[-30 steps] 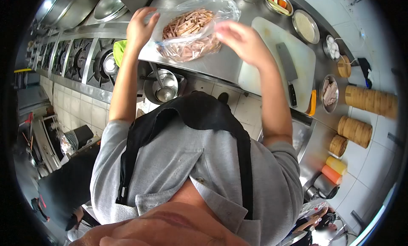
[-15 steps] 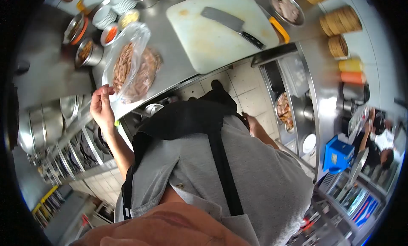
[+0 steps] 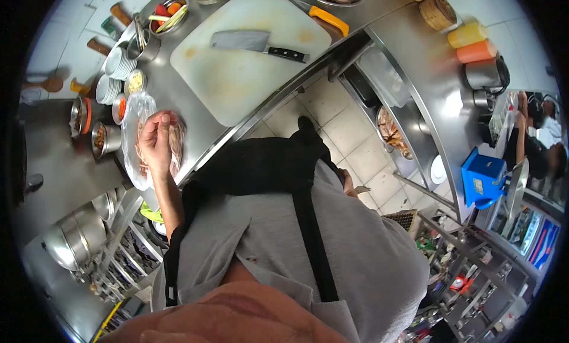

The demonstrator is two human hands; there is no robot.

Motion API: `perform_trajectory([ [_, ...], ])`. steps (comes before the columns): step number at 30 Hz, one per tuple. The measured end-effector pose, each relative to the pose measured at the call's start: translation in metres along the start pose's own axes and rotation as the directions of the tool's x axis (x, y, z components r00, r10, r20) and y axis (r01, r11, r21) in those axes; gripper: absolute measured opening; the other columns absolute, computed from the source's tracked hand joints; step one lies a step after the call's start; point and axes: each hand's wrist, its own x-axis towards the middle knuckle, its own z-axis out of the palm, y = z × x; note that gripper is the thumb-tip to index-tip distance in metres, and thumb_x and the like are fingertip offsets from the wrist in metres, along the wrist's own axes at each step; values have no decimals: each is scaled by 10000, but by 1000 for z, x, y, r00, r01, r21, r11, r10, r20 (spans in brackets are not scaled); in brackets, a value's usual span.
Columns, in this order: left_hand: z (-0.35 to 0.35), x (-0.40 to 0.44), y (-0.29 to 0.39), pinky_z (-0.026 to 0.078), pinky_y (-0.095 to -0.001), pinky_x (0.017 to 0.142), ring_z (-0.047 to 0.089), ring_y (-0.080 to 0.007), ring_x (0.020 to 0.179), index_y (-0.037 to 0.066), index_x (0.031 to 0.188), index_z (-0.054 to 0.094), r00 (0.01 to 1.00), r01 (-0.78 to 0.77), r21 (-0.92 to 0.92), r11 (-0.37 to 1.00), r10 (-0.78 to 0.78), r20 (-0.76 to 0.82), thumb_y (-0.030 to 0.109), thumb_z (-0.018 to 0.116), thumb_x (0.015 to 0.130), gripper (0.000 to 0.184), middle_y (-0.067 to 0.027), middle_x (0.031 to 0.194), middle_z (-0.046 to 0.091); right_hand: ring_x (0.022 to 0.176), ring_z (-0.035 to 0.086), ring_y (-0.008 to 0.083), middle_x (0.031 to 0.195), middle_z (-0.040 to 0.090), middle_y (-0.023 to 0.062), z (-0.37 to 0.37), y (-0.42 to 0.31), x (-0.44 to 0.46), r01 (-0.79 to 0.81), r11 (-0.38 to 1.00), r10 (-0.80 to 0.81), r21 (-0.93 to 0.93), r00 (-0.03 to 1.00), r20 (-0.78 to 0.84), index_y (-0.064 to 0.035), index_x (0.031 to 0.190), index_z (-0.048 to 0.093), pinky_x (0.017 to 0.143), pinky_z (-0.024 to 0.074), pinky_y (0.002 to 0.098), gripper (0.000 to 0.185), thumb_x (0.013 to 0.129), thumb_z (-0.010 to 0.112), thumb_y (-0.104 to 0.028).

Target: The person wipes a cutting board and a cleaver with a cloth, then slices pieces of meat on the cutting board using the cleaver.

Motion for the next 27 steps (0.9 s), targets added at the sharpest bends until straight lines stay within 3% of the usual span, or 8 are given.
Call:
perform_trajectory([
  [11,155,88,22,559,-284,834,701,-148,887,-41,1095,717,983,-48,33,998,41,177,131,674,1020,193,-89,973,752,941,648,239,1045,719,142,-72,-40,59,-31,970,38,240,999,-25,36,1132,652,898,511,354,411,1062,375,-260],
  [17,247,135,9,564,-280,788,723,-158,880,16,1125,727,952,-137,165,977,84,294,158,693,996,195,-73,963,764,808,631,212,927,700,104,-115,-61,80,-85,966,90,245,996,-11,4,1033,675,783,507,337,359,1037,413,-242],
  [19,272,137,22,576,-305,816,717,-202,922,44,1136,724,918,-255,410,876,85,388,143,722,960,202,-105,1011,749,743,616,195,868,687,76,-118,-76,78,-126,965,133,231,991,-13,-17,987,687,722,498,319,326,1020,449,-237],
  [23,281,131,19,558,-405,944,686,-285,1099,108,1183,716,756,-508,453,733,126,642,174,786,870,328,-118,1190,708,612,587,161,750,661,21,-119,-118,65,-205,960,212,191,977,-18,-60,895,713,600,478,283,271,986,521,-227],
  [24,281,125,20,503,-457,1027,639,-309,1180,118,1213,702,734,-543,490,682,101,672,190,802,844,389,-116,1273,669,579,579,152,721,655,7,-124,-126,72,-205,969,211,135,977,-28,-71,872,720,569,474,274,260,978,539,-225],
  [25,281,121,19,447,-510,1110,593,-332,1261,128,1242,687,710,-578,520,629,73,700,206,817,817,451,-113,1356,629,582,607,151,742,677,12,-150,-125,105,-170,966,170,-196,985,-15,-54,885,718,553,470,266,241,966,562,-219],
  [26,279,117,15,320,-553,1203,542,-332,1330,147,1280,669,719,-539,531,653,30,694,232,834,800,515,-95,1422,584,600,620,158,750,682,29,-174,-114,125,-29,938,26,-345,1000,-14,-44,908,718,575,482,279,248,972,566,-230],
  [27,278,113,13,320,-553,1203,542,-332,1330,147,1280,669,720,-534,529,660,28,693,232,834,800,515,-95,1422,584,618,634,165,757,688,46,-162,-152,114,144,866,-165,-479,986,-2,-34,930,718,597,494,293,259,979,570,-241],
])
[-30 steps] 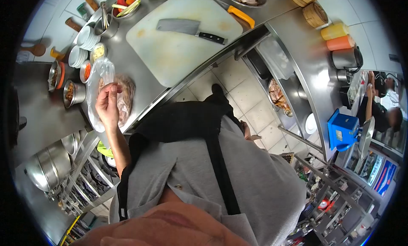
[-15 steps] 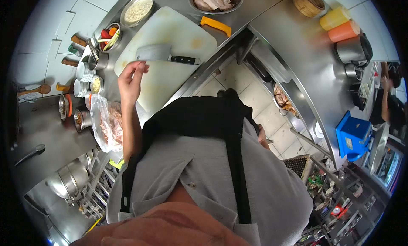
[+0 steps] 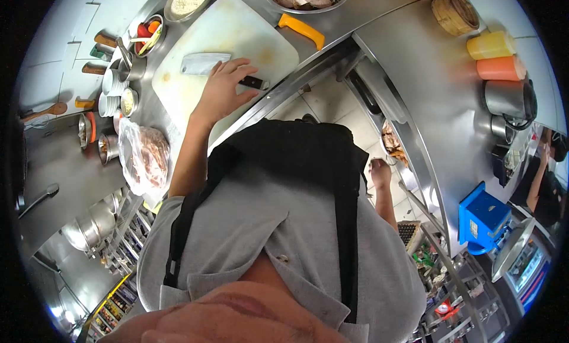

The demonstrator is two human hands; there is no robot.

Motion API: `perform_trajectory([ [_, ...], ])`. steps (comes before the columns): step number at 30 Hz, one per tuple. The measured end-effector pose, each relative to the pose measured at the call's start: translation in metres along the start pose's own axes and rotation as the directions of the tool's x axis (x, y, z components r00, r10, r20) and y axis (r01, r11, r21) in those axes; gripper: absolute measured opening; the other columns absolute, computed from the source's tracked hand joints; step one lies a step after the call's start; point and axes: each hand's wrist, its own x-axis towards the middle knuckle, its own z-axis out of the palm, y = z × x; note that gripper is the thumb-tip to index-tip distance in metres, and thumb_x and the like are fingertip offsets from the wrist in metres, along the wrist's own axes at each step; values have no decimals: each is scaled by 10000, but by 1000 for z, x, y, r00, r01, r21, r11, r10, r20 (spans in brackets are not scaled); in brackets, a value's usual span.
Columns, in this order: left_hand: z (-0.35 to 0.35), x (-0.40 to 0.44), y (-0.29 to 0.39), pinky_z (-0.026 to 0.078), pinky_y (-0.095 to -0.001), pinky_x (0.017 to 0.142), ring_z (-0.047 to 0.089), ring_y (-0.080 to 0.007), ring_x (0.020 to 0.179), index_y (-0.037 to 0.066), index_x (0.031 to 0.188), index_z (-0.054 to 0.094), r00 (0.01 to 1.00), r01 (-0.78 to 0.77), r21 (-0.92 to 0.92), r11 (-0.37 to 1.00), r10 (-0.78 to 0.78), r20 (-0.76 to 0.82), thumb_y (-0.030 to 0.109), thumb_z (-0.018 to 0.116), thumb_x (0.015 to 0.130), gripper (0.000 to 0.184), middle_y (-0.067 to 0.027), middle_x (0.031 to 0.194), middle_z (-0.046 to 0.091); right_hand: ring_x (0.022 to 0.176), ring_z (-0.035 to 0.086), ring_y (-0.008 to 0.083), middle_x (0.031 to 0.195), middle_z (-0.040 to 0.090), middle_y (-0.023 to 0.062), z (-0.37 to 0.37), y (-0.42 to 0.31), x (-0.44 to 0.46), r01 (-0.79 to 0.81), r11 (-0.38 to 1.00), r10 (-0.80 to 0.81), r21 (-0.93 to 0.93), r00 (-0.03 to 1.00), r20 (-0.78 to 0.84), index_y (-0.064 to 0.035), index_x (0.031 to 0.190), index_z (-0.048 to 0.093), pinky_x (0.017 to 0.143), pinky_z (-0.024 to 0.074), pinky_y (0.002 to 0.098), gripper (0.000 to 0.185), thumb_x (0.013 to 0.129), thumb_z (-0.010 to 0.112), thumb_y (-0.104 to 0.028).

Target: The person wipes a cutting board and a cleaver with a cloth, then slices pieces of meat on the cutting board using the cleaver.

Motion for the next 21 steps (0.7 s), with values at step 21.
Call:
perform_trajectory([
  [21,19,-91,-2,436,-490,1093,612,-324,1209,140,1181,721,866,336,-68,939,-337,-370,198,799,832,362,-83,1327,651,654,644,196,739,674,24,125,-526,-48,908,246,-864,-339,364,347,-163,1106,723,628,516,346,392,876,780,-475],
])
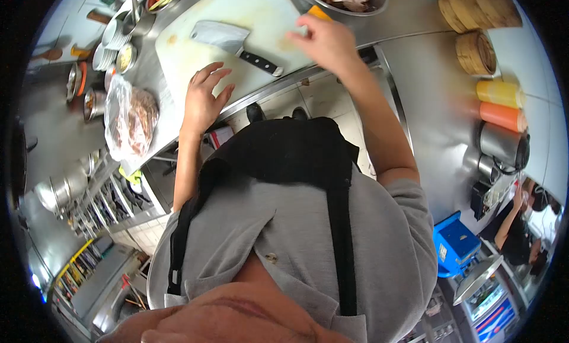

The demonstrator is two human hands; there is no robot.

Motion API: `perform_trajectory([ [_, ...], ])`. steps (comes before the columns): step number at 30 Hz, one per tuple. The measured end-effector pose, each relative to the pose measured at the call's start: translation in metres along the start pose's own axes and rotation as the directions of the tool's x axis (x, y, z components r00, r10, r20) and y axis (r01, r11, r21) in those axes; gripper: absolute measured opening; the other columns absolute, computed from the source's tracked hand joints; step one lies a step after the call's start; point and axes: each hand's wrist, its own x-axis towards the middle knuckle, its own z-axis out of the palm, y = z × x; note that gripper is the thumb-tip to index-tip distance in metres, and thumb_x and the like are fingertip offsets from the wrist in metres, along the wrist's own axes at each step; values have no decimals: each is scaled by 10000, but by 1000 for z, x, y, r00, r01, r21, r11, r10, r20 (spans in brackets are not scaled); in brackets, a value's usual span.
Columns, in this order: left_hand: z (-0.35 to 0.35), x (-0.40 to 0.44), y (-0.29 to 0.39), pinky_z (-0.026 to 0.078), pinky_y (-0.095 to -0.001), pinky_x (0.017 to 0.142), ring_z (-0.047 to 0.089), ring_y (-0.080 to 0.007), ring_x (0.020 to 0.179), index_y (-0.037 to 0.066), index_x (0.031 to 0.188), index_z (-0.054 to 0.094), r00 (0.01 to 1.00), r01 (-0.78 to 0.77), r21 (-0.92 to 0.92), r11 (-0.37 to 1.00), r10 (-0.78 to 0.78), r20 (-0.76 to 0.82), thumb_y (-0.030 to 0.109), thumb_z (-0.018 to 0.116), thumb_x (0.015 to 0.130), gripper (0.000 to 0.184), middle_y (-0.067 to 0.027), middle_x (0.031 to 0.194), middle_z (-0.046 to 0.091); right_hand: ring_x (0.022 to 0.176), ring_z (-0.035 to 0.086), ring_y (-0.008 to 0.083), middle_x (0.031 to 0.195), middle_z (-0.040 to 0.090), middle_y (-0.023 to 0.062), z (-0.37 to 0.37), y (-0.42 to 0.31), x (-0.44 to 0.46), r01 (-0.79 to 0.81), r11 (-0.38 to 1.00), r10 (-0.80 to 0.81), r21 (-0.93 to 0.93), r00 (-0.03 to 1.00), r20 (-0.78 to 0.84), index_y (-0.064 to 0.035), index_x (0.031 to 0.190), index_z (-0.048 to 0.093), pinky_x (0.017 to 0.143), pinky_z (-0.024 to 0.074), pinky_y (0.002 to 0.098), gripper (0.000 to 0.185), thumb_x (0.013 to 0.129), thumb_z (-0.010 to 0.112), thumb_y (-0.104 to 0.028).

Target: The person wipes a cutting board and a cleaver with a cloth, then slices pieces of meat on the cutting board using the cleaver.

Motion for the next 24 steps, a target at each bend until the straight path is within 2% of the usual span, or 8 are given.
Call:
perform_trajectory([
  [2,-3,-4,-9,472,-442,1034,624,-319,1172,136,1168,723,999,-20,31,999,21,-36,179,805,823,357,-84,1317,657,756,684,245,844,709,54,26,-33,6,90,989,-62,-117,973,222,-147,1136,710,696,533,389,519,819,792,-550],
  [3,-8,-3,-10,472,-442,1034,624,-319,1172,136,1168,723,999,-13,40,999,15,-41,179,805,823,357,-84,1317,657,871,707,302,945,727,99,48,-35,6,287,944,-263,-161,952,158,-121,1150,681,769,547,438,558,796,799,-536],
  [5,-19,0,-8,510,-432,1008,646,-326,1173,101,1151,734,996,8,44,999,-4,-90,132,812,827,334,-115,1295,677,967,699,345,1002,719,145,73,-47,14,321,907,-211,-271,906,366,-89,1123,655,830,543,489,480,812,779,-433],
  [12,-59,36,-9,520,-400,1013,645,-311,1215,84,1183,728,983,4,-34,999,-10,-185,134,797,869,325,-127,1305,680,952,689,378,957,709,165,57,-36,-12,276,921,-175,-274,923,341,-63,1029,629,829,538,522,292,823,696,-259],
  [19,-36,149,26,536,-346,930,683,-293,1095,83,1204,716,909,-289,-100,952,240,-341,212,761,914,320,-135,1210,715,914,692,394,942,710,188,-18,10,-118,-300,952,307,-64,926,219,-56,1077,622,799,538,477,369,822,719,-305],
  [21,0,193,45,520,-311,877,677,-217,996,69,1162,724,923,-275,-113,955,230,-308,256,746,927,301,-87,1094,735,852,689,353,881,691,163,-30,23,-153,-413,910,403,25,899,174,-55,1054,629,763,532,448,371,834,745,-330],
  [23,54,245,42,551,-507,888,687,-413,1039,50,1314,623,882,-401,-2,916,385,-273,253,712,854,511,-217,1177,708,804,685,314,832,674,141,-42,25,-184,-481,874,465,66,869,167,-51,1037,631,736,526,427,360,843,753,-329],
  [24,70,265,62,542,-509,908,686,-405,1058,57,1297,632,954,-273,-55,960,263,-146,291,702,865,496,-207,1167,715,741,651,253,780,638,111,-44,26,-199,-552,822,538,142,834,123,-38,1011,623,691,507,398,337,853,754,-306],
])
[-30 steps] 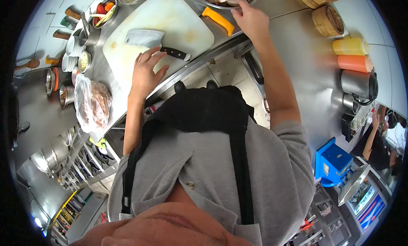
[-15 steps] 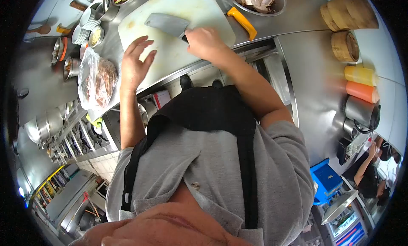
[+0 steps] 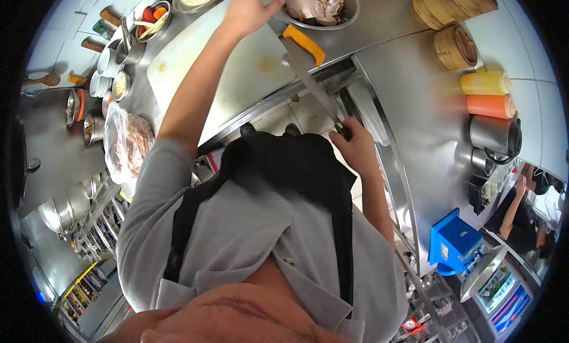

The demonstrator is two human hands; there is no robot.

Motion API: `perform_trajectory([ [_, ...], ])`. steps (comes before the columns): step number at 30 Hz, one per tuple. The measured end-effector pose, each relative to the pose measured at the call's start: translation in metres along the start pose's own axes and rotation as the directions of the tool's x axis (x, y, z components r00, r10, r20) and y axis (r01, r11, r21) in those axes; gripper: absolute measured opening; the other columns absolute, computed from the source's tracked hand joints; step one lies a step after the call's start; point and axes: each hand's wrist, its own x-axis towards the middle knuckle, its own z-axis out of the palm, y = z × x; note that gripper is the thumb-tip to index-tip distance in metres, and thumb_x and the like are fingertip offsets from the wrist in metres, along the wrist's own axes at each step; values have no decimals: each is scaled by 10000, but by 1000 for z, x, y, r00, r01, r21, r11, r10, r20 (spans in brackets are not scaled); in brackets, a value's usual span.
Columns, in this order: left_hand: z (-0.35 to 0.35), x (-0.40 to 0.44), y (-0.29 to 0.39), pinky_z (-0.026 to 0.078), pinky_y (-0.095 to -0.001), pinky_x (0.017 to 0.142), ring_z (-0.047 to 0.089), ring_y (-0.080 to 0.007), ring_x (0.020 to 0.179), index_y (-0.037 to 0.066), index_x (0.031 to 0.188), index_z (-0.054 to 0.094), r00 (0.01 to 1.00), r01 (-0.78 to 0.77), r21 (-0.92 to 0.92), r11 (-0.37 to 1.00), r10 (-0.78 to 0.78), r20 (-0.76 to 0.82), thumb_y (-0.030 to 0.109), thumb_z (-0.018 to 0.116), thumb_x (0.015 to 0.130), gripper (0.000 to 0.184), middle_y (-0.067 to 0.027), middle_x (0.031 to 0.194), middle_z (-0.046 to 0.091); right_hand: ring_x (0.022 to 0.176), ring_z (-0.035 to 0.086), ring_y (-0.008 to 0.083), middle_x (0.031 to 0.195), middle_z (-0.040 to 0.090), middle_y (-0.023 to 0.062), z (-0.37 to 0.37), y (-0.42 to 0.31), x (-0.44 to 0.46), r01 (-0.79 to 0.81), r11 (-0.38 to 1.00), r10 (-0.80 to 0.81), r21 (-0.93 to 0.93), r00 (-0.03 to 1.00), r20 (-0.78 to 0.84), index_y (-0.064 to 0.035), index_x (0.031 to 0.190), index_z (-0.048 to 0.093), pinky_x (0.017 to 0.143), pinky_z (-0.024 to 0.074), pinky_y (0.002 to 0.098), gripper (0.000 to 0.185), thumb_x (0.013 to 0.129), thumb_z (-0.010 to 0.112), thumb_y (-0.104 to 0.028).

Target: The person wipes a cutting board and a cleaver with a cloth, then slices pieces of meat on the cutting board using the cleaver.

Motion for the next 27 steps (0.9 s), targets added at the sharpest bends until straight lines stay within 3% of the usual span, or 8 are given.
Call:
perform_trajectory([
  [4,52,49,22,533,-504,928,690,-395,1070,98,1275,652,931,180,75,981,-194,308,381,664,895,474,-200,1141,728,594,537,106,661,541,29,1,28,-36,-159,953,201,259,969,-146,-14,938,599,554,433,322,267,882,743,-231],
  [10,56,64,29,549,-487,884,711,-387,1018,90,1146,726,965,-10,232,973,-51,257,419,643,919,408,-182,1108,746,530,502,70,626,522,-17,5,34,-52,-189,875,315,445,921,-229,-21,857,599,495,392,276,235,909,738,-203],
  [14,43,55,10,558,-462,850,720,-372,958,63,1025,764,945,154,-21,988,-141,296,348,686,896,323,-181,1034,760,547,514,70,641,552,-6,3,24,-39,-150,894,263,423,939,-222,-18,869,610,514,414,275,248,903,751,-220],
  [16,11,30,1,562,-444,820,715,-368,877,42,973,775,893,410,-521,749,-214,395,252,730,860,242,-186,943,761,560,521,70,648,565,0,5,18,-28,-124,895,233,428,949,-213,-18,880,619,523,421,276,245,908,747,-224],
  [18,-42,-10,-1,546,-439,823,680,-347,859,39,962,751,936,344,-560,754,-231,264,199,756,825,211,-159,914,729,601,542,72,665,587,7,7,15,-15,1,915,91,403,974,-209,-18,916,639,561,442,279,219,931,721,-220],
  [19,-38,-34,-47,475,-273,819,620,-117,910,44,1109,729,953,284,-671,685,-126,274,280,746,923,301,-12,977,708,601,542,72,665,587,7,7,10,-9,1,919,80,394,979,-190,-18,916,639,561,442,279,219,931,721,-220],
  [23,-121,-153,-44,395,-221,766,540,-51,855,55,1051,740,828,556,-581,594,-460,321,305,763,906,289,49,909,665,643,558,84,690,605,16,6,-32,19,22,933,-32,359,999,22,-21,1009,657,612,457,288,217,950,700,-225],
  [27,-122,-241,-92,426,-228,770,570,-76,851,40,1069,742,650,725,-556,406,-670,358,344,764,918,340,33,880,675,665,622,200,741,614,112,16,-74,53,280,960,-279,15,949,148,-46,1221,638,646,486,346,323,952,688,-220],
])
